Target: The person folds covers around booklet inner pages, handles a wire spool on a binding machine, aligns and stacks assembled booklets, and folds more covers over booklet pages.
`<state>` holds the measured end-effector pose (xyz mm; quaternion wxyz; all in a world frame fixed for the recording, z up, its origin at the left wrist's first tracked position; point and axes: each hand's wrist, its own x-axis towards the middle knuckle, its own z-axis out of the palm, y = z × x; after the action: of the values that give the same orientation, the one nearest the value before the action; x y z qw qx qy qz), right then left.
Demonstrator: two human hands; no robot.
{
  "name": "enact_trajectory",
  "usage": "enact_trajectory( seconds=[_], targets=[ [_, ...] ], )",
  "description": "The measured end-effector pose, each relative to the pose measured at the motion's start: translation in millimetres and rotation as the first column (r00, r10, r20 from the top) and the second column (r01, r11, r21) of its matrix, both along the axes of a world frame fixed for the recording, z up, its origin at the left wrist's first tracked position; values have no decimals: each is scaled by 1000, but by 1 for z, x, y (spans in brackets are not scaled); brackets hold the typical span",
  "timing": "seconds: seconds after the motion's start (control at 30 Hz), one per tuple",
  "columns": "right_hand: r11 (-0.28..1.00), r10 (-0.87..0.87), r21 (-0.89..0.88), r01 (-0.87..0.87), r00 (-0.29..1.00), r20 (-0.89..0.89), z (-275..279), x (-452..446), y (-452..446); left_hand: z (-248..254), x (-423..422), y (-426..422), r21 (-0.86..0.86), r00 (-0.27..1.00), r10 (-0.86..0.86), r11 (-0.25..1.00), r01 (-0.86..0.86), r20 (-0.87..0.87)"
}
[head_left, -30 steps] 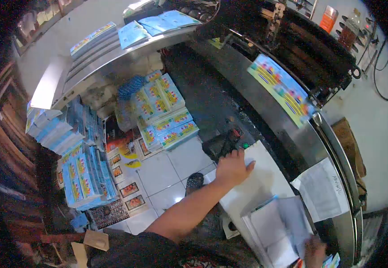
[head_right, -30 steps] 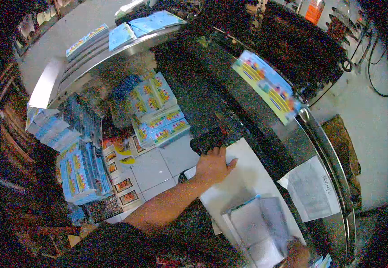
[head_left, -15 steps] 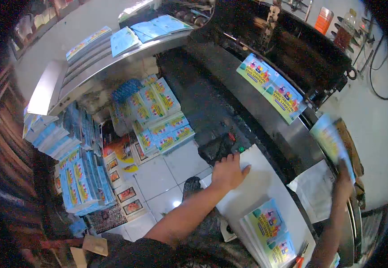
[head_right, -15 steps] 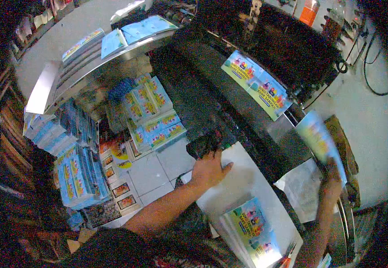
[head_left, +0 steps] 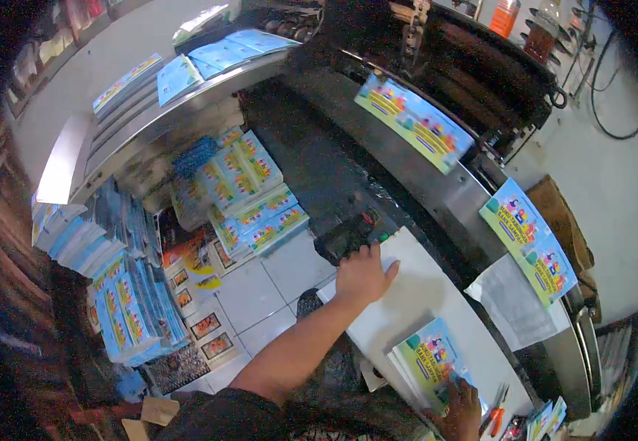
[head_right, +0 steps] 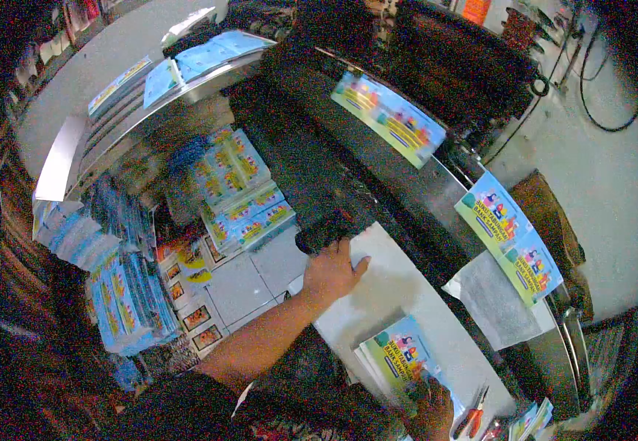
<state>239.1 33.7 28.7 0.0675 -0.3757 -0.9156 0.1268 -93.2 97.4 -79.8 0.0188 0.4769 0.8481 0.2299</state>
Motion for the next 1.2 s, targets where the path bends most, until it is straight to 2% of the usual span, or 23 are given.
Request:
enact_trajectory(
  seconds=[0.03,0.1,0.13,0.2,0.23,0.3,0.33,0.37,0.4,0.43,0.47,0.5,0.53,0.6,0.7,0.8,0.87,0.9,0.97,1.03,1.1,1.17,1.2],
  targets=[
    [1000,-10,-4,10,1000,0,-4,4,6,1,0,0,14,1000,-8,1000,8,19],
    [983,139,-134,-122,982,131,-16,15,22,-2,0,-1,27,1000,-12,1000,12,-6],
    [984,135,-133,-117,982,130,-18,18,19,-2,0,0,45,1000,-2,999,3,-29],
    [985,-116,-132,115,993,-1,-19,25,12,-1,1,-1,7,999,1,1000,-1,-32],
    [985,-113,-130,113,994,1,-9,26,14,0,1,-1,-31,999,7,999,-8,-36],
    [875,-159,-456,161,986,44,16,34,26,-2,1,-1,-18,999,12,1000,-12,-37],
    [851,-69,-478,215,950,305,22,39,41,-1,1,-2,-9,999,13,1000,-14,-38],
    [904,-246,-333,267,964,105,31,45,41,-1,0,-2,-11,999,18,1000,-18,-34],
    [872,-338,-246,424,884,323,39,52,57,2,0,-3,-27,1000,7,1000,-7,-13],
    [937,-285,-144,318,935,209,50,46,70,5,0,-4,-42,1000,-6,999,7,8],
    [938,-310,-98,331,932,186,33,86,95,6,0,-4,-43,1000,-7,999,8,12],
    [922,-375,158,352,916,143,37,96,108,6,0,-3,-65,1000,-4,998,5,17],
    [841,-426,405,359,900,86,48,102,123,6,1,-1,-84,1000,-2,996,4,24],
    [785,-534,239,572,819,-209,93,106,173,5,1,0,-66,1000,-7,998,8,23],
    [641,-303,572,512,854,-424,141,51,211,6,0,0,-79,1000,-7,997,9,20],
    [651,-167,659,376,918,-359,114,25,271,8,-1,-2,-82,1000,-4,997,5,10],
    [664,-177,712,226,974,-145,82,-3,273,6,-1,-2,-62,1000,4,998,-5,-6],
    [686,-186,712,152,982,-30,60,-8,273,4,-2,-3,-34,1000,0,999,-1,-3],
    [770,-105,632,87,994,-9,29,-26,251,4,-4,-3,-4,1000,21,1000,-21,4],
    [819,-103,570,61,994,42,7,-24,231,4,-6,-4,-16,994,-33,999,34,101],
    [887,-142,457,69,982,126,-7,-15,200,6,-2,-5,-56,994,-10,998,16,113],
    [955,-38,296,10,995,90,-16,2,153,3,-1,-6,-88,993,28,996,-18,117],
    [979,-76,199,42,984,164,-18,14,126,-2,0,-5,-5,999,38,999,-38,33]
  ],
)
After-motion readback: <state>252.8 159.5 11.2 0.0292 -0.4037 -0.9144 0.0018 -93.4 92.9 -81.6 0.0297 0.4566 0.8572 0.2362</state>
